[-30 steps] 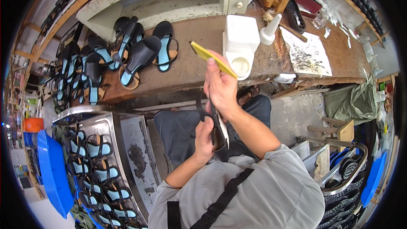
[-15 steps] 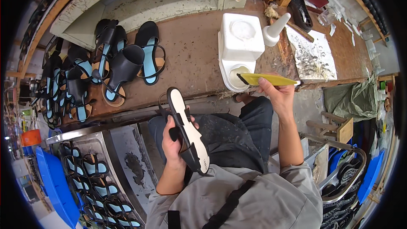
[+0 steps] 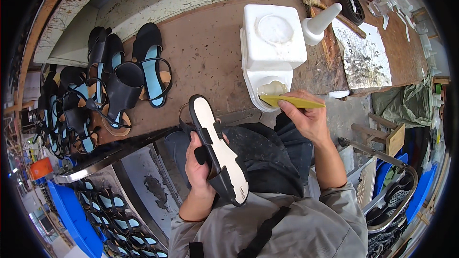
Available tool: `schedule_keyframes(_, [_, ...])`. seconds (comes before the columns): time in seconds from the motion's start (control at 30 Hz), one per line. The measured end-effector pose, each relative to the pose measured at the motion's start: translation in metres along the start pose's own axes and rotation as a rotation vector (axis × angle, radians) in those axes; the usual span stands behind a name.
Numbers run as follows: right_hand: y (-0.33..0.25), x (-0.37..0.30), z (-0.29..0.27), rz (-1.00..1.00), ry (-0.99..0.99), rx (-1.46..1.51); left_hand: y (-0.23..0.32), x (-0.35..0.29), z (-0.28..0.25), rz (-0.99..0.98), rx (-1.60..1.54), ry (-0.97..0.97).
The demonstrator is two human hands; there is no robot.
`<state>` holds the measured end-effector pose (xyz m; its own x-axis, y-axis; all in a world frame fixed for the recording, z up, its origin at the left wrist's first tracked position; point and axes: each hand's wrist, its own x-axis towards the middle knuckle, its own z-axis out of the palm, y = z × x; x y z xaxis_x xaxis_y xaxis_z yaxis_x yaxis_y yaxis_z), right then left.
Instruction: Apply glue to the edges and soles of shoes using a brush.
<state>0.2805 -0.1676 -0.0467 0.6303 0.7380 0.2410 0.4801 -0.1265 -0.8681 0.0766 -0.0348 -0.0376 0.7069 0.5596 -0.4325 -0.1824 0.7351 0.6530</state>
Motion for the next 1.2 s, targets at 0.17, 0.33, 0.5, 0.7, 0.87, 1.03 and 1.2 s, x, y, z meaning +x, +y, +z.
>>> schedule_keyframes(0.17, [0.003,-0.004,0.0,0.254,0.085,0.37,0.003,-0.001,0.006,0.009,0.036,-0.024])
schedule_keyframes(0.33, [-0.009,-0.006,-0.005,0.404,0.075,0.444,0.009,-0.008,0.014,-0.026,-0.029,0.07])
schedule_keyframes(0.5, [-0.015,-0.019,-0.017,0.391,0.018,0.287,0.02,-0.022,0.023,-0.13,-0.06,-0.044])
schedule_keyframes(0.7, [-0.08,-0.037,0.012,-0.018,0.161,0.715,0.02,-0.049,0.026,-0.169,-0.079,-0.198])
schedule_keyframes(0.87, [-0.107,-0.038,0.027,-0.101,0.078,0.733,0.02,-0.07,0.029,-0.134,0.0,-0.242])
schedule_keyframes(1.03, [-0.112,-0.043,0.024,-0.287,0.105,0.588,0.025,-0.086,0.04,-0.068,-0.085,-0.163])
schedule_keyframes(1.2, [-0.117,-0.056,0.023,-0.358,0.066,0.614,0.025,-0.091,0.037,0.043,0.01,-0.259])
